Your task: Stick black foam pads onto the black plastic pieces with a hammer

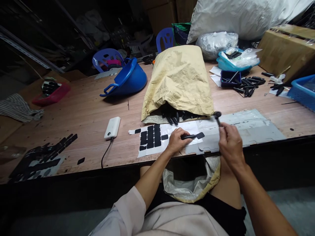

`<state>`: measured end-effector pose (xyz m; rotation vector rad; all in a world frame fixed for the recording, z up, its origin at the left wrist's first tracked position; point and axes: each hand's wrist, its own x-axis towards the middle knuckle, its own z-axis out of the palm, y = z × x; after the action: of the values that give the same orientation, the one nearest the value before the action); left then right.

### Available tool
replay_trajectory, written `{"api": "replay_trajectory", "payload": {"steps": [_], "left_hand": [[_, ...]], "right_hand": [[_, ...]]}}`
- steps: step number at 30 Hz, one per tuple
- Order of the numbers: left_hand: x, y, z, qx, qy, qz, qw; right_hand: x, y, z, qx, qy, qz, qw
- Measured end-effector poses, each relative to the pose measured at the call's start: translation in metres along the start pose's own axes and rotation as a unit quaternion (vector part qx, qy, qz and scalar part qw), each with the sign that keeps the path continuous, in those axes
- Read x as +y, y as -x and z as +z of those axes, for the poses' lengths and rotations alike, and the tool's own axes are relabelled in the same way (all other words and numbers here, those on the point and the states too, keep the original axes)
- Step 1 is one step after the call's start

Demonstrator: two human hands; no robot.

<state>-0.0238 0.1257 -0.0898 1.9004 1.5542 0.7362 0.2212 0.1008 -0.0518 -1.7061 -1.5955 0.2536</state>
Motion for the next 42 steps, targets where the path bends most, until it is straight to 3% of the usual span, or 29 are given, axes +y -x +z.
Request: {"api": "replay_trajectory", "payload": {"steps": [4, 7, 15, 21, 26, 30, 34, 37, 42], "left_hand": [[0.003, 0.001, 0.0, 0.003, 0.01, -0.01, 1.0], [0.004, 0.001, -0.001, 0.002, 0.013, -0.016, 1.0], [0.0, 0.0, 0.001, 0.0, -0.001, -0.001, 1.0], [-0.004, 0.0, 0.004, 0.012, 0.007, 0.016, 1.0], [-0.004, 0.001, 0.006, 0.021, 0.012, 0.017, 1.0], [-0.005, 0.0, 0.007, 0.021, 0.008, 0.019, 1.0], [-0.003, 0.001, 0.005, 0.015, 0.001, 0.014, 1.0], [-0.002, 0.002, 0.005, 0.012, -0.005, 0.009, 1.0], [-0.005, -0.002, 0.002, -0.006, -0.02, 0.03, 0.999]], "right_hand": [[-0.022, 0.047, 0.017, -0.073, -0.077, -0.057, 0.993], [-0.029, 0.063, 0.025, -0.079, -0.074, -0.077, 0.991], [-0.034, 0.079, 0.038, -0.047, 0.009, -0.145, 0.988], [-0.03, 0.075, 0.035, -0.005, 0.014, -0.131, 0.991], [-0.025, 0.076, 0.034, -0.028, 0.013, -0.124, 0.992], [-0.016, 0.051, 0.021, 0.006, 0.048, -0.088, 0.995], [0.01, -0.011, 0.004, 0.038, 0.151, 0.014, 0.988], [0.032, -0.051, 0.002, 0.018, 0.213, 0.087, 0.973], [0.045, -0.062, 0.017, 0.013, 0.245, 0.109, 0.963]]}}
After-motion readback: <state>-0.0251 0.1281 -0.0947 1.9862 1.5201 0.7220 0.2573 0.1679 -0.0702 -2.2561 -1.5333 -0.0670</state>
